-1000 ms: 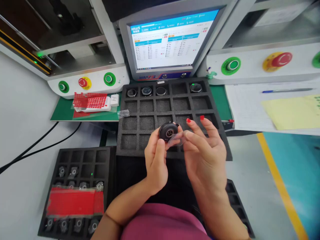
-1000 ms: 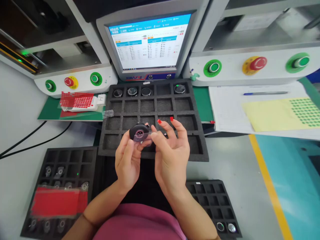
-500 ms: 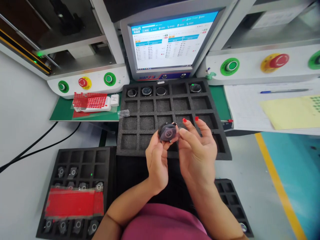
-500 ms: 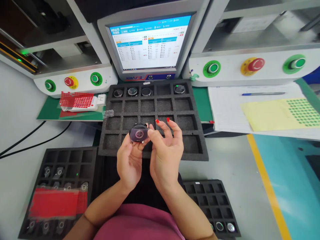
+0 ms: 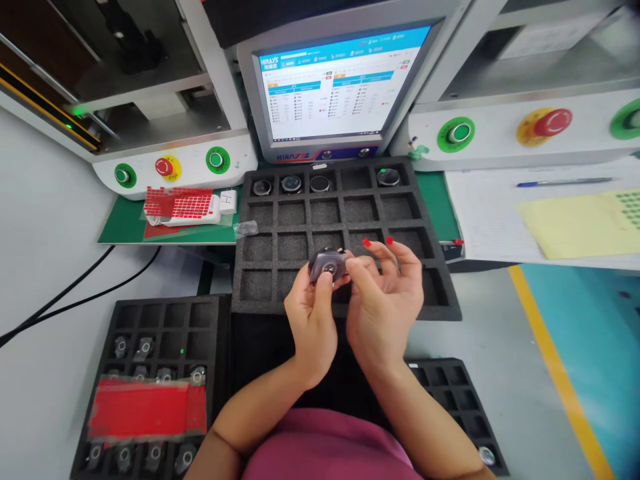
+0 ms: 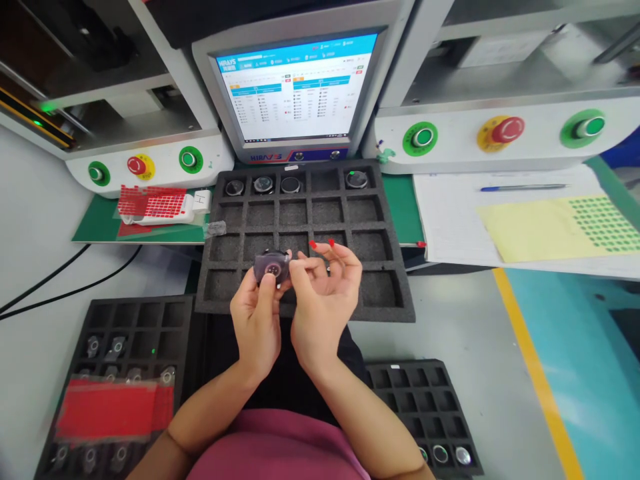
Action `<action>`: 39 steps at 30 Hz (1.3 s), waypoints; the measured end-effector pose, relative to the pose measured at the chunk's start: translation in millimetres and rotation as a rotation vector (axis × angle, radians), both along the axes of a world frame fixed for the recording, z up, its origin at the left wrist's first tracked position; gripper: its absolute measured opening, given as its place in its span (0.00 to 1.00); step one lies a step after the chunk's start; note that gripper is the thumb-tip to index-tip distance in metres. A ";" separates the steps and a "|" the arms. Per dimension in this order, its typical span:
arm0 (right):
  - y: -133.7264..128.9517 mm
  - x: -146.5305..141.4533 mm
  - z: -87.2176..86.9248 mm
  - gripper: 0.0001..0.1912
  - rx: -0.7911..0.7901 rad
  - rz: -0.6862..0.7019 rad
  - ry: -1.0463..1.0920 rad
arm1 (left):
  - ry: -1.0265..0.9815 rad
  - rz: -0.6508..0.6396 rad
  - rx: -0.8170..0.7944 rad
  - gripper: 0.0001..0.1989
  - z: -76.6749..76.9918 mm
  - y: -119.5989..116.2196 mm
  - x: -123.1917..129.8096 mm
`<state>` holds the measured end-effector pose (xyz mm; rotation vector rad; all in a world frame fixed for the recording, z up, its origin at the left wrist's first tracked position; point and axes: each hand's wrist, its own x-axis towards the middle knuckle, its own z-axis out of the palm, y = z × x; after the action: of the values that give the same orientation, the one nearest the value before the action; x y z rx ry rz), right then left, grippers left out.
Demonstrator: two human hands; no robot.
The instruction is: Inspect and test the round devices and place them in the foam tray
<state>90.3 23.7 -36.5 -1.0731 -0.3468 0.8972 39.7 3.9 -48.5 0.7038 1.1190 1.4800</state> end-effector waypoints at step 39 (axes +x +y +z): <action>-21.2 93.1 -35.6 0.21 0.215 -0.129 -0.466 | 1.171 -0.261 0.397 0.03 28.6 132.3 15.5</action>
<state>183.4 2.5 -72.1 -1.0835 -0.7354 0.4749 55.2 136.2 -20.0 2.0657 1.4738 1.0106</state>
